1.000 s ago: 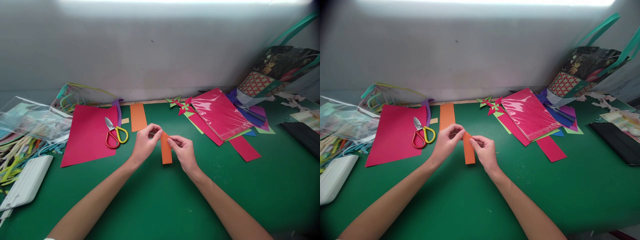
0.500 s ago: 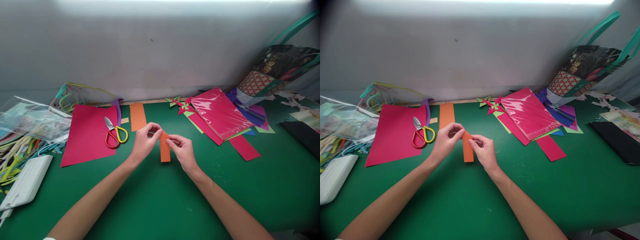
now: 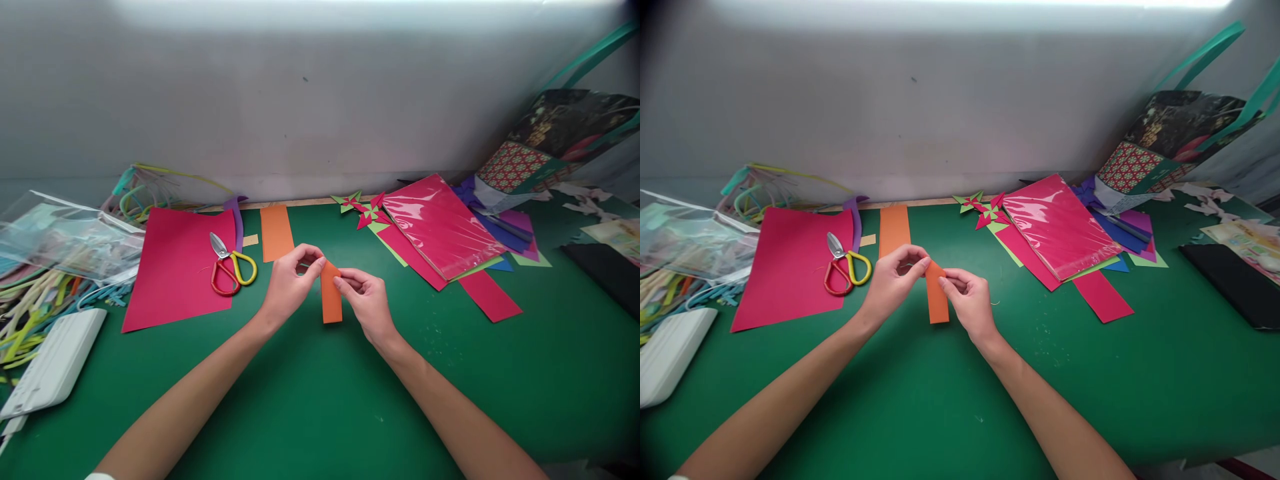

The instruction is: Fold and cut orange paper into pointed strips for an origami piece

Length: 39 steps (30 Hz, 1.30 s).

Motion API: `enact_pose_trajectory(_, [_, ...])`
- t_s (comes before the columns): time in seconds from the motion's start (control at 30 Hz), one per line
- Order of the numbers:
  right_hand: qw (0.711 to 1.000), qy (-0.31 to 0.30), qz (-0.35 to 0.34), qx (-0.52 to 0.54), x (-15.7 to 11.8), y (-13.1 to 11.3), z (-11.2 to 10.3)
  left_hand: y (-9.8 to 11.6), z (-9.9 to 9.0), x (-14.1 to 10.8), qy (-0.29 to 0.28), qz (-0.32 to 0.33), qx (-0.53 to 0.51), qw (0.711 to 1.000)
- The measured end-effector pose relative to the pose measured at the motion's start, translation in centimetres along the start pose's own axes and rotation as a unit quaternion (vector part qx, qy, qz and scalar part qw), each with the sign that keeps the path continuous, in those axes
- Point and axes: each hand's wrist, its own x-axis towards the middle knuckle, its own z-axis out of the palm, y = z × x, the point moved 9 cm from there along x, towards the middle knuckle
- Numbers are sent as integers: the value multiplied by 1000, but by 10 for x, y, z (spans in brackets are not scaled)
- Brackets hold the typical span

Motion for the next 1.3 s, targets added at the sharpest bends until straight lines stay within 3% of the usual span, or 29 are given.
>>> enact_pose_trajectory(0.9, [1000, -2, 0, 4, 1, 2, 0, 5, -4, 2, -6, 37, 29, 999])
enact_pose_trajectory(1.3, [1000, -3, -7, -4, 0, 0, 0, -5, -4, 6, -17, 12, -5, 1000])
